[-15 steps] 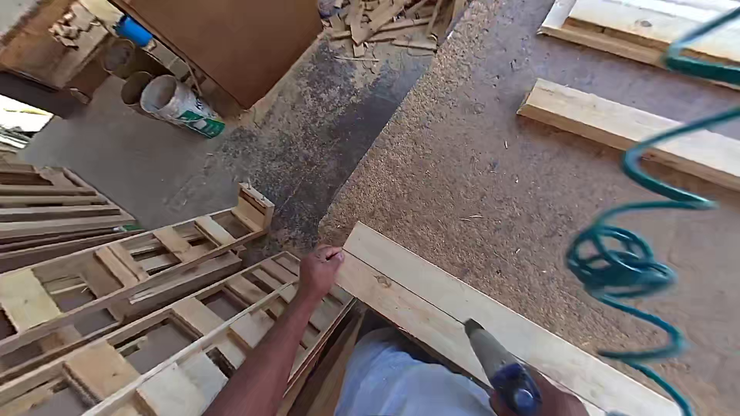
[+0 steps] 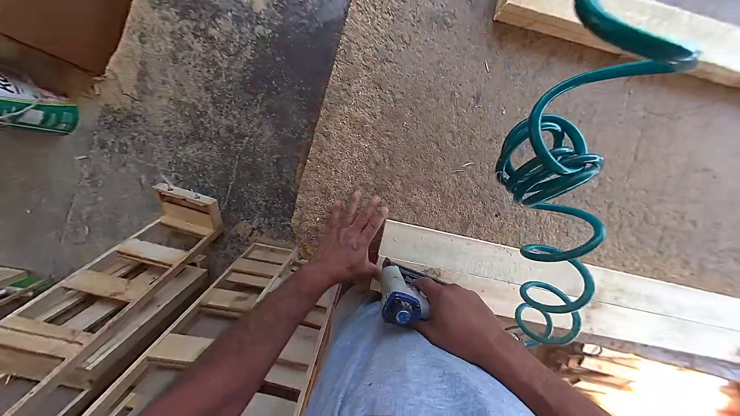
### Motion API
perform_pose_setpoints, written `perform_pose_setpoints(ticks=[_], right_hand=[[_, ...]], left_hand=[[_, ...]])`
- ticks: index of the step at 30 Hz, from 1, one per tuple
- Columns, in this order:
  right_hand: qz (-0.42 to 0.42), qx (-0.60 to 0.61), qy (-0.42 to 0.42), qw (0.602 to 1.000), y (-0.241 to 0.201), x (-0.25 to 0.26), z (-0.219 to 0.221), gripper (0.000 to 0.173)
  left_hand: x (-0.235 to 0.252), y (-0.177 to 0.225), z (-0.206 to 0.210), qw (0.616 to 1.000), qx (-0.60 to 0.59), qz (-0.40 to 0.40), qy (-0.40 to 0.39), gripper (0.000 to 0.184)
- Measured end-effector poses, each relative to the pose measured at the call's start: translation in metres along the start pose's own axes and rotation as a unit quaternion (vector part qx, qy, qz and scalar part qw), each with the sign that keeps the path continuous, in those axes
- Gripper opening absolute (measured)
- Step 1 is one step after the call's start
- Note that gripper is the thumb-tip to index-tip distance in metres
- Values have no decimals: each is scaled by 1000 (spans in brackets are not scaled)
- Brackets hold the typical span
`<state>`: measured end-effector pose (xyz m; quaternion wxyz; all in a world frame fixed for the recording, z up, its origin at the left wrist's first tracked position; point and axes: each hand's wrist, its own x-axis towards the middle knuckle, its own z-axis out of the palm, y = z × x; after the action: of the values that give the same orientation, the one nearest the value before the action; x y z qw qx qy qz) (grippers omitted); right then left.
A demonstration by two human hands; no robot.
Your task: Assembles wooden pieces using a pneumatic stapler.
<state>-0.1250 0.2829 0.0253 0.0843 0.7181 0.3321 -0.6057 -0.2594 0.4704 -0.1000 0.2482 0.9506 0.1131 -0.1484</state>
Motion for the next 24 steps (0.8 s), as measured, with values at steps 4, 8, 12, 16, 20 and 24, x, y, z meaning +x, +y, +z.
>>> perform_pose_setpoints(ticks=[4,8,12,16,20,24], right_hand=[[25,7,-4,1000,-11,8,-1,61],[36,-3,-18,999,-15,10,-3,57],[55,-3,-35,998,-21,10,-8,50],[62,11,-45,997,-21,8,-14,52],[75,15,-53,996,-5,0,-16,51],[87,24,-50,995,20,-8,-12,53]], left_hand=[[20,-2,-2,996,9,9,-89,117],[21,0,1,994,-2,1,-108,104],[22,-1,2,994,-6,-5,-108,106],[23,-1,6,996,-17,-5,-88,103],[23,0,5,995,-31,-12,-92,111],[23,1,6,994,-31,-25,-97,114]])
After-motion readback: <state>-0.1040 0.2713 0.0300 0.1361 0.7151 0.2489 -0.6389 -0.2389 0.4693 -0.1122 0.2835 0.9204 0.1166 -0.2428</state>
